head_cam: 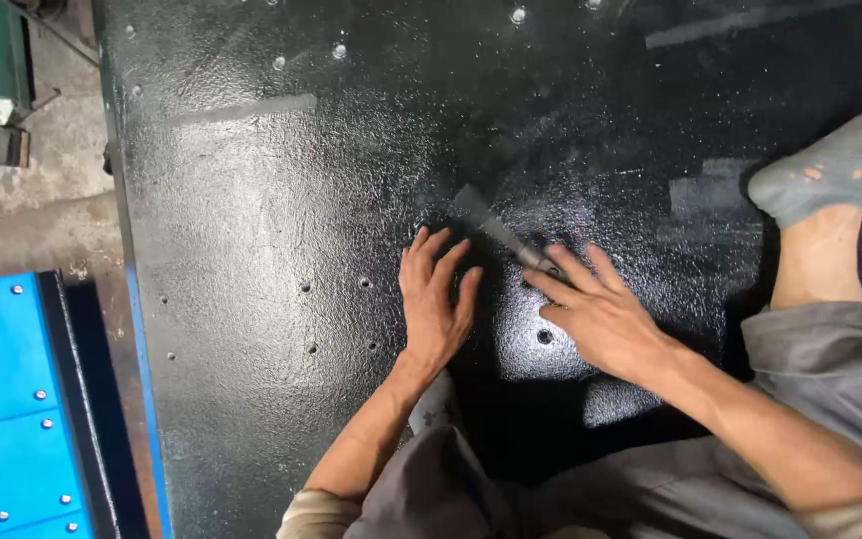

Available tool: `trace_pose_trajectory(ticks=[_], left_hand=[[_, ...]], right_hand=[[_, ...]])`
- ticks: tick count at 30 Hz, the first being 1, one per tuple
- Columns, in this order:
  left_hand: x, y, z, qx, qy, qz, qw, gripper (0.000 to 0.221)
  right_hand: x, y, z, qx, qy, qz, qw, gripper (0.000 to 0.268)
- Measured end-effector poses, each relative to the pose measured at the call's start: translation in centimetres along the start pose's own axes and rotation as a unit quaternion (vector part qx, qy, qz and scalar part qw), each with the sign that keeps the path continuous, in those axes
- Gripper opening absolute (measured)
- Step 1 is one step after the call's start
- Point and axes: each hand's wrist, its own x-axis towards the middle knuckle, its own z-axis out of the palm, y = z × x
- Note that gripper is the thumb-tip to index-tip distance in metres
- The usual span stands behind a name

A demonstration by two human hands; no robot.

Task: The person taps internal threads into pre-drilled holes in a large metal plate using a manual tap wrench.

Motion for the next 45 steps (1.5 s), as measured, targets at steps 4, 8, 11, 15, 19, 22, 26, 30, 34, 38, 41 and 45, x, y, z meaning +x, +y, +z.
trace_pose_trajectory(ticks=[4, 8, 11, 15, 19, 22, 26, 30, 34, 38, 41, 45], left_hand=[[-0.2, 0.9, 0.1, 0.029, -0.015, 0.012, 0.999, 0.046], [-0.1, 0.9, 2.3, 0.010, -0.083, 0.015, 0.996, 0.053], [-0.5, 1.5, 2.3, 0.032, -0.082, 0.041, 0.995, 0.053], [0.0, 3.2, 0.6, 0.112, -0.045, 0.055, 0.991, 0.051], [-0.4, 2.4, 1.4, -0.015, -0.238, -0.041, 0.970, 0.036], [-2.3, 2.3, 1.9, -0.128, -0.271, -0.082, 0.951, 0.023], [-1.1, 3.5, 0.1, -0.178, -0.145, -0.035, 0.973, 0.017], [2.1, 4.3, -1.7, -0.042, -0.148, 0.027, 0.988, 0.023], [1.7, 2.4, 0.4, -0.057, -0.118, 0.059, 0.990, 0.045], [2.7, 3.6, -0.8, 0.035, -0.103, 0.122, 0.987, 0.070], [2.8, 2.8, 0.4, 0.079, -0.121, 0.167, 0.975, 0.069], [2.2, 4.1, 0.2, 0.115, -0.338, 0.056, 0.932, 0.058]], right_hand=[[-1.2, -1.4, 2.5, 0.286, 0.278, 0.178, 0.900, 0.052], [0.6, -1.7, 4.9, 0.407, 0.260, 0.352, 0.802, 0.091], [1.8, -1.7, 3.9, 0.409, 0.115, 0.284, 0.859, 0.060], [1.6, 1.0, 1.2, 0.175, 0.099, 0.195, 0.960, 0.072], [2.5, 1.2, 1.6, 0.179, 0.228, 0.174, 0.941, 0.052], [3.7, 0.9, 4.7, 0.287, 0.270, 0.204, 0.896, 0.044], [3.6, 0.3, 7.8, 0.410, 0.150, 0.185, 0.880, 0.068], [2.7, 1.0, -0.4, 0.149, 0.079, 0.105, 0.980, 0.065], [2.4, 0.3, 3.7, 0.186, 0.212, 0.096, 0.955, 0.051], [2.1, -0.8, 0.6, 0.524, 0.119, 0.337, 0.774, 0.078], [2.4, 0.6, 5.8, 0.365, 0.131, 0.188, 0.902, 0.055], [2.2, 1.4, 2.8, 0.152, 0.135, 0.100, 0.974, 0.066]])
